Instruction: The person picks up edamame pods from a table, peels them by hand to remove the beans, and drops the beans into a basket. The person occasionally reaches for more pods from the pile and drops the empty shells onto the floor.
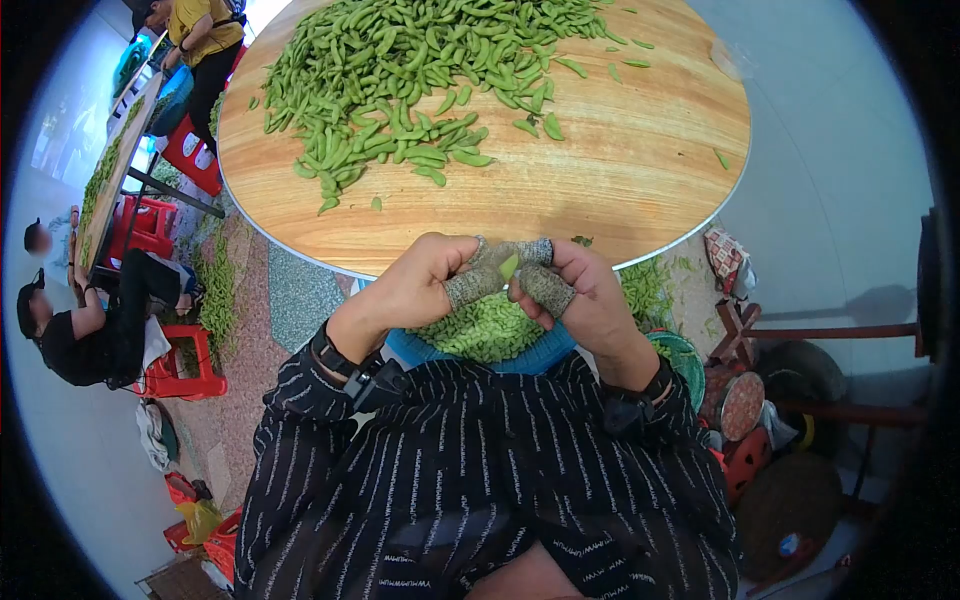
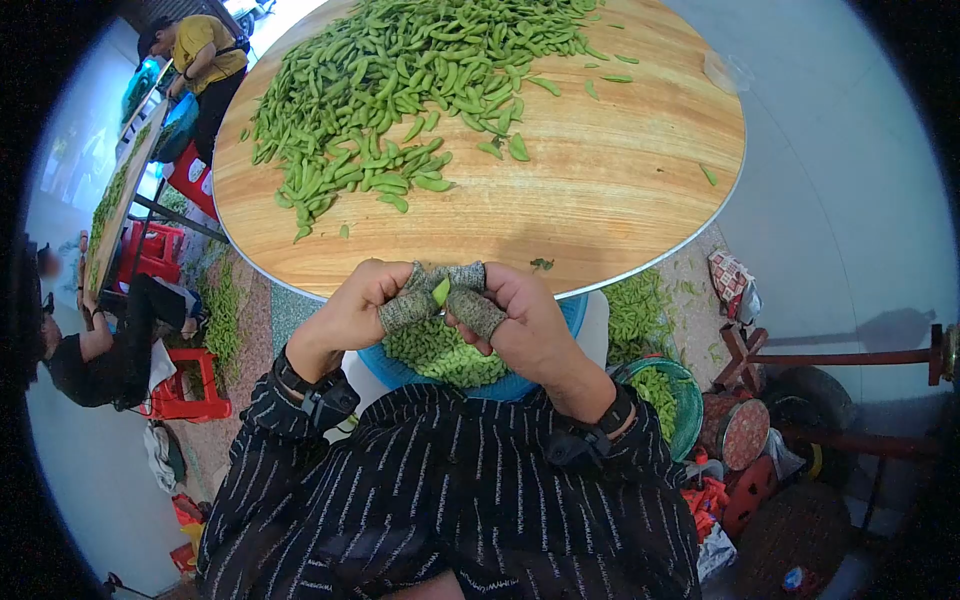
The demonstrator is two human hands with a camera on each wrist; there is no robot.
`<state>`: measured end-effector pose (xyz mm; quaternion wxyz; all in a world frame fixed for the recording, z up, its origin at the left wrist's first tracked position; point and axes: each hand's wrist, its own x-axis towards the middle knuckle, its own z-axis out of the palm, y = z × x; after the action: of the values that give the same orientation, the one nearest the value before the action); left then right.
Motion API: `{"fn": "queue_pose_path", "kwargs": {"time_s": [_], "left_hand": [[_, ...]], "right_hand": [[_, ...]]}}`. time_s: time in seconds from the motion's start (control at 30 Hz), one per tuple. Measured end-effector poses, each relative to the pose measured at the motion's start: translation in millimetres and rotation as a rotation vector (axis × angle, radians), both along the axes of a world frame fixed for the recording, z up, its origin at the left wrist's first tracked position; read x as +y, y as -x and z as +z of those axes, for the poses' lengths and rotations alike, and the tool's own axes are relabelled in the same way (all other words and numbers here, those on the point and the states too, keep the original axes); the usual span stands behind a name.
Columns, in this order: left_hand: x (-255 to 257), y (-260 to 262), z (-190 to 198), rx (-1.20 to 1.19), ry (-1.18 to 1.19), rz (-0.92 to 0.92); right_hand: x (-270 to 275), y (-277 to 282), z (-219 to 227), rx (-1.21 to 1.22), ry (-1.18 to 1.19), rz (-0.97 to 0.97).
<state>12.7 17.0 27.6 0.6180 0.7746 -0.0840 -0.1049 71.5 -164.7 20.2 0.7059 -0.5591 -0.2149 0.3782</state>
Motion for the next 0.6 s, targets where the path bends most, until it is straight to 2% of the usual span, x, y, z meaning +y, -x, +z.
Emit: {"fn": "queue_pose_path", "kwargs": {"time_s": [0.13,0.27,0.37,0.43,0.47,0.57,0.6], "left_hand": [[-2,1,3,-0.036,0.001,-0.028],[0,1,7,-0.111,-0.061,-0.071],[1,1,-2,-0.062,-0.031,-0.081],[0,1,-6,-0.057,0.144,-0.090],[-2,1,-7,-0.055,0.143,-0.095],[-6,3,-4,-0.069,0.094,-0.021],[-8,6,1,-0.116,-0.176,0.031]], "right_hand": [[-5,-3,-5,0.006,-0.026,0.083],[-5,-1,-7,0.025,-0.014,0.083],[-1,3,-6,0.008,-0.033,0.055],[2,7,-4,0.039,-0.054,-0.003],[2,6,-6,0.040,-0.055,-0.009],[3,1,-11,0.013,-0.072,0.003],[1,1,-11,0.044,-0.064,-0.007]]}}
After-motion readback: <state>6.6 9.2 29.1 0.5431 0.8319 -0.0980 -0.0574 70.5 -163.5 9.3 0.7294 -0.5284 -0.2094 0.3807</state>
